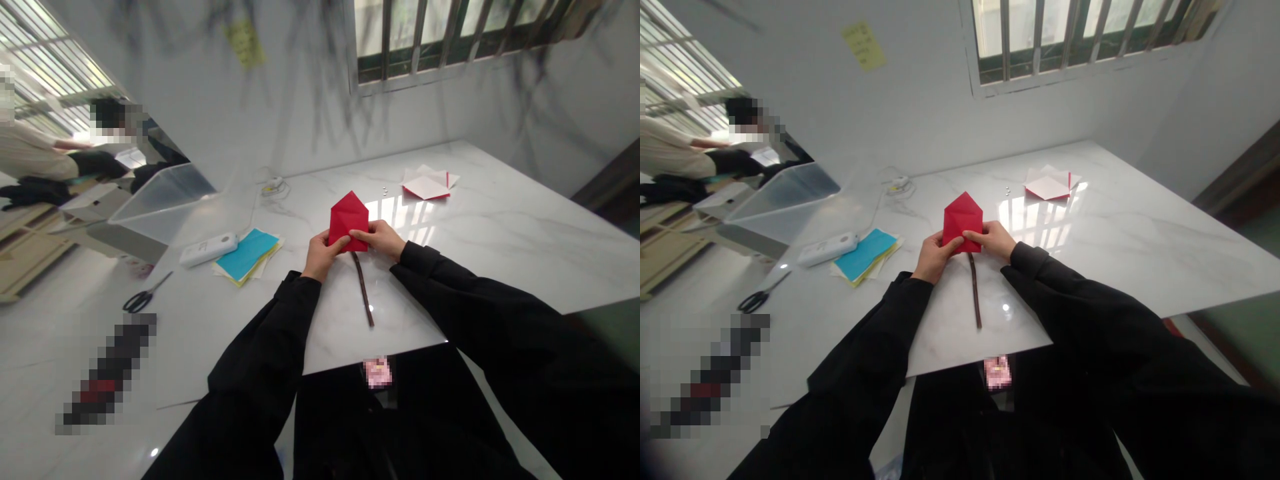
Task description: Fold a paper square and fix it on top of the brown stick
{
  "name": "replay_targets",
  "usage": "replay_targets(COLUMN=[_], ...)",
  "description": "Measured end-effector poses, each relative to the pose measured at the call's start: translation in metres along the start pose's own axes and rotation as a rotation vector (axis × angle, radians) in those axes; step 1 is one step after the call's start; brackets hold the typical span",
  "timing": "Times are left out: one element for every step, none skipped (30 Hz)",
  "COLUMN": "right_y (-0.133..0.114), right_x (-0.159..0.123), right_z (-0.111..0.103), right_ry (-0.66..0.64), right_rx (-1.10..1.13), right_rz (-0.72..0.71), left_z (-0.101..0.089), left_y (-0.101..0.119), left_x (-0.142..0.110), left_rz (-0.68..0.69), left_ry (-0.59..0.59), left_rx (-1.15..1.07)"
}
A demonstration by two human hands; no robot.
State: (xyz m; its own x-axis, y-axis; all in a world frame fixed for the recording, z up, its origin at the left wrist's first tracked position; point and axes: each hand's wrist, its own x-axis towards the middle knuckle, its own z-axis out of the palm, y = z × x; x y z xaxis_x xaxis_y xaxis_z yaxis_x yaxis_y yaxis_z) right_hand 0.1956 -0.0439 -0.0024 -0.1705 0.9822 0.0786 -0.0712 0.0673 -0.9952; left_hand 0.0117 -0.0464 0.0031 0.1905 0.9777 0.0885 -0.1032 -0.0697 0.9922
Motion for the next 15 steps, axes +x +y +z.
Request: replay_targets(right_y=[0.0003, 0.0005, 0.0007, 0.0007, 0.0005, 0.0001, -0.0005, -0.0013, -0.0022, -0.003, -0.0037, -0.0042, -0.0046, -0.0048, -0.0049], right_x=[0.0004, 0.0008, 0.0012, 0.0015, 0.0018, 0.0019, 0.002, 0.002, 0.0019, 0.0019, 0.0019, 0.0019, 0.0019, 0.0018, 0.0017], right_z=[0.0, 0.0001, 0.0001, 0.0002, 0.0002, 0.0004, 0.0005, 0.0006, 0.0006, 0.0006, 0.0004, 0.0, -0.0006, -0.0013, -0.0021], right_ry=[0.005, 0.011, 0.013, 0.01, 0.002, -0.011, -0.025, -0.034, -0.038, -0.034, -0.028, -0.023, -0.021, -0.021, -0.022], right_rx=[-0.014, -0.027, -0.04, -0.05, -0.056, -0.06, -0.061, -0.059, -0.052, -0.042, -0.033, -0.029, -0.033, -0.045, -0.066], right_rz=[-0.003, -0.009, -0.016, -0.023, -0.027, -0.028, -0.026, -0.021, -0.014, -0.007, 0.0, 0.005, 0.007, 0.003, -0.006], left_z=[0.0001, 0.0002, 0.0002, 0.0003, 0.0003, 0.0004, 0.0004, 0.0005, 0.0005, 0.0005, 0.0004, 0.0003, 0.0001, 0.0, -0.0002], left_y=[0.0005, 0.0009, 0.0012, 0.0015, 0.0016, 0.0017, 0.0016, 0.0015, 0.0014, 0.0012, 0.001, 0.0009, 0.0007, 0.0006, 0.0006], left_x=[-0.0002, -0.0004, -0.0005, -0.0005, -0.0005, -0.0005, -0.0004, -0.0002, -0.0001, 0.0001, 0.0002, 0.0003, 0.0004, 0.0004, 0.0003], left_rz=[-0.004, -0.008, -0.011, -0.013, -0.014, -0.017, -0.02, -0.024, -0.028, -0.032, -0.034, -0.035, -0.034, -0.033, -0.032], left_ry=[-0.003, -0.004, -0.002, 0.004, 0.013, 0.022, 0.03, 0.037, 0.042, 0.045, 0.049, 0.054, 0.058, 0.061, 0.062], left_rx=[-0.002, -0.002, 0.0, 0.002, 0.002, -0.002, -0.011, -0.023, -0.033, -0.039, -0.041, -0.038, -0.034, -0.031, -0.03])
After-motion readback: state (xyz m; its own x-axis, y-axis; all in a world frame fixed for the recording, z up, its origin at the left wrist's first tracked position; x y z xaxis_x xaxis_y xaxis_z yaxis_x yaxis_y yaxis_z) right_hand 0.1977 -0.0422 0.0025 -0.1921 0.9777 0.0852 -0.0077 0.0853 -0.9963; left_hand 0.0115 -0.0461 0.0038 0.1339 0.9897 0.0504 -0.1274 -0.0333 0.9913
